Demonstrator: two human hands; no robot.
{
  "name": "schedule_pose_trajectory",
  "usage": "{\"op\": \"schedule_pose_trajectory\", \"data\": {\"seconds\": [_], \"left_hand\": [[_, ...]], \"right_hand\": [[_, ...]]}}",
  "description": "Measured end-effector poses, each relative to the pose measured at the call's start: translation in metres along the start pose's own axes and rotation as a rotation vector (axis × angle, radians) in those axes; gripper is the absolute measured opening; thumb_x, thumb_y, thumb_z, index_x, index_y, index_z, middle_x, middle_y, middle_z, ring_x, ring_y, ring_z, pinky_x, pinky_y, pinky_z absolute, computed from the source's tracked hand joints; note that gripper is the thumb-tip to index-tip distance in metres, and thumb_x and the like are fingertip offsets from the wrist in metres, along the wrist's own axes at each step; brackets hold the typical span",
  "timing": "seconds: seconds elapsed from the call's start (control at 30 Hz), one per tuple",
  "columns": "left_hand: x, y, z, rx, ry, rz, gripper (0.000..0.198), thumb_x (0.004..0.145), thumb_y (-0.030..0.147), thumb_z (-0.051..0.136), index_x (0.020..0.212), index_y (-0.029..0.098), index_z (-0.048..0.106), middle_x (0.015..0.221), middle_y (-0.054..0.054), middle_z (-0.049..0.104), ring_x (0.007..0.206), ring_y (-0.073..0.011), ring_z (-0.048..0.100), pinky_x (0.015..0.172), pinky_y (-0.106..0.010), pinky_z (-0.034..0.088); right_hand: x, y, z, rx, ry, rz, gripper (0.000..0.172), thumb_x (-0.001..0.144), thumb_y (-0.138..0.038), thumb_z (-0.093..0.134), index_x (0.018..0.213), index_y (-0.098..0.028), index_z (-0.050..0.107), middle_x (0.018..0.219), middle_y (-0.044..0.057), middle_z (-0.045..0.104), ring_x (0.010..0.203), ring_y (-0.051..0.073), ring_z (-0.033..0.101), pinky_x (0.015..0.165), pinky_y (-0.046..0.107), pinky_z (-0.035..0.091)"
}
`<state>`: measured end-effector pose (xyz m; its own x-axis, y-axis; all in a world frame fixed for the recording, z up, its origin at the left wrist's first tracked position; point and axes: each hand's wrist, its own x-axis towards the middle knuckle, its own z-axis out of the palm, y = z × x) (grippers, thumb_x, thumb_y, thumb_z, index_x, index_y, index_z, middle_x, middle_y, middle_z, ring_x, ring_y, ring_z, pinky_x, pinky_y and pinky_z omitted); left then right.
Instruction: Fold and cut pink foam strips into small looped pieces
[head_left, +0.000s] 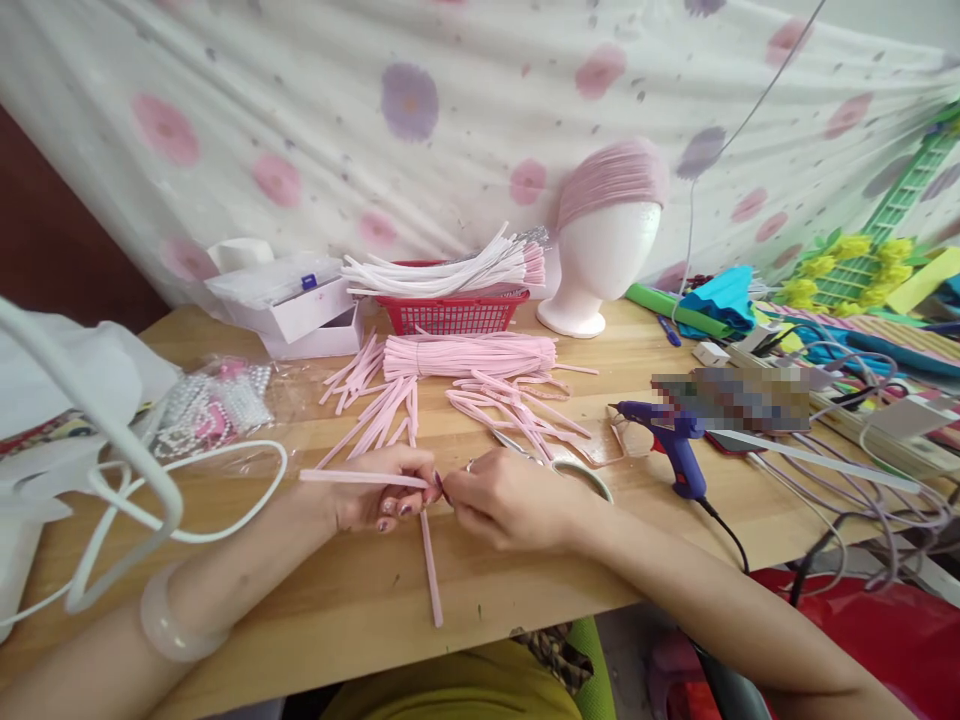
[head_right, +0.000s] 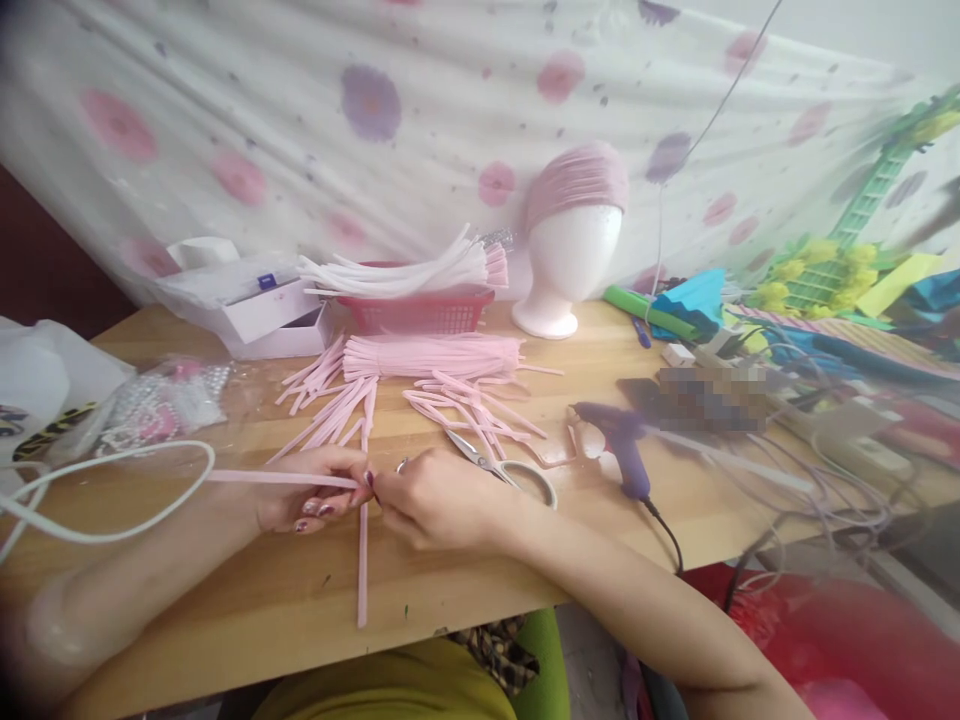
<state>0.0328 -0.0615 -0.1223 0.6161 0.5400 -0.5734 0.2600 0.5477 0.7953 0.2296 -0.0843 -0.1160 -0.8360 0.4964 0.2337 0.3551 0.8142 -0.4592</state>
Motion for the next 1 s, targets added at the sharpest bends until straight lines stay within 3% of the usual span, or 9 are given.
{"op": "schedule_pose_trajectory", "data": {"seconds": [0.1, 0.2, 0.27, 0.4, 0.47, 0.53, 0.6, 0.77, 1.0], "left_hand": [[0.003, 0.001, -0.002, -0.014, 0.022, -0.010, 0.018, 0.064, 0.030, 0.055, 0.052, 0.017, 0.054, 0.034, 0.006, 0.038, 0.028, -0.0049, 0.022, 0.028, -0.018, 0.023], [-0.003, 0.005, 0.002, 0.126, 0.106, 0.210, 0.022, 0.076, 0.037, 0.055, 0.066, 0.017, 0.058, 0.049, 0.002, 0.055, 0.037, -0.0089, 0.045, 0.039, -0.021, 0.041], [-0.009, 0.008, 0.001, 0.329, 0.328, 0.530, 0.023, 0.086, 0.038, 0.050, 0.081, 0.018, 0.061, 0.066, -0.001, 0.064, 0.053, -0.0137, 0.059, 0.053, -0.026, 0.050], [-0.022, 0.009, -0.007, 0.760, 1.017, 1.371, 0.025, 0.090, 0.029, 0.046, 0.111, 0.021, 0.056, 0.097, -0.007, 0.065, 0.089, -0.0214, 0.063, 0.081, -0.039, 0.050], [-0.023, 0.005, -0.007, 1.217, 1.111, 1.632, 0.026, 0.088, 0.028, 0.050, 0.111, 0.023, 0.059, 0.103, -0.007, 0.066, 0.097, -0.0225, 0.060, 0.095, -0.043, 0.041], [-0.019, -0.001, -0.003, 1.682, 1.046, 1.657, 0.023, 0.088, 0.026, 0.052, 0.108, 0.026, 0.064, 0.105, -0.004, 0.068, 0.098, -0.0200, 0.058, 0.108, -0.043, 0.024], [-0.013, -0.006, 0.002, 1.880, 1.060, 1.586, 0.022, 0.088, 0.024, 0.057, 0.108, 0.026, 0.066, 0.110, -0.003, 0.070, 0.103, -0.0196, 0.055, 0.112, -0.044, 0.013], [-0.002, -0.012, 0.005, 1.855, 1.127, 1.549, 0.012, 0.089, 0.021, 0.059, 0.095, 0.026, 0.069, 0.106, -0.001, 0.072, 0.105, -0.0193, 0.052, 0.113, -0.047, 0.008], [-0.005, -0.012, -0.002, 1.933, 0.975, 1.685, 0.020, 0.087, 0.013, 0.054, 0.076, 0.024, 0.066, 0.090, 0.003, 0.073, 0.090, -0.0154, 0.055, 0.111, -0.047, 0.010]], "right_hand": [[0.000, 0.001, 0.001, -0.023, 0.059, 0.053, 0.016, 0.084, -0.015, 0.042, 0.071, -0.017, 0.050, 0.056, -0.001, 0.044, 0.049, 0.010, 0.033, 0.051, 0.025, 0.031], [0.002, 0.008, -0.001, 0.501, 0.086, 0.275, 0.016, 0.084, -0.019, 0.042, 0.074, -0.016, 0.054, 0.051, -0.004, 0.045, 0.046, 0.009, 0.039, 0.049, 0.021, 0.040], [0.004, 0.013, -0.002, 0.946, 0.073, 0.400, 0.019, 0.083, -0.023, 0.043, 0.074, -0.014, 0.057, 0.044, -0.007, 0.042, 0.039, 0.008, 0.037, 0.044, 0.021, 0.046], [0.006, 0.019, -0.001, 1.456, 0.054, 0.516, 0.017, 0.077, -0.023, 0.051, 0.071, -0.011, 0.061, 0.037, -0.009, 0.038, 0.033, 0.006, 0.026, 0.038, 0.019, 0.050], [0.005, 0.021, 0.000, 1.661, 0.013, 0.536, 0.014, 0.075, -0.019, 0.051, 0.072, -0.010, 0.061, 0.038, -0.009, 0.036, 0.033, 0.005, 0.022, 0.037, 0.016, 0.049], [0.004, 0.025, 0.001, 1.866, -0.034, 0.519, 0.013, 0.075, -0.016, 0.049, 0.071, -0.010, 0.060, 0.039, -0.010, 0.035, 0.032, 0.004, 0.018, 0.037, 0.012, 0.046], [0.003, 0.030, 0.003, 2.029, -0.114, 0.477, 0.015, 0.078, -0.015, 0.046, 0.069, -0.011, 0.057, 0.040, -0.009, 0.036, 0.031, 0.003, 0.016, 0.036, 0.010, 0.044], [0.001, 0.035, 0.009, 2.223, -0.363, 0.362, 0.019, 0.085, -0.016, 0.038, 0.069, -0.015, 0.049, 0.042, -0.007, 0.041, 0.028, 0.004, 0.017, 0.038, 0.014, 0.045], [0.002, 0.026, 0.013, 2.242, -0.422, 0.400, 0.018, 0.083, -0.017, 0.044, 0.065, -0.017, 0.042, 0.044, -0.008, 0.037, 0.032, 0.004, 0.019, 0.037, 0.012, 0.040]]}}
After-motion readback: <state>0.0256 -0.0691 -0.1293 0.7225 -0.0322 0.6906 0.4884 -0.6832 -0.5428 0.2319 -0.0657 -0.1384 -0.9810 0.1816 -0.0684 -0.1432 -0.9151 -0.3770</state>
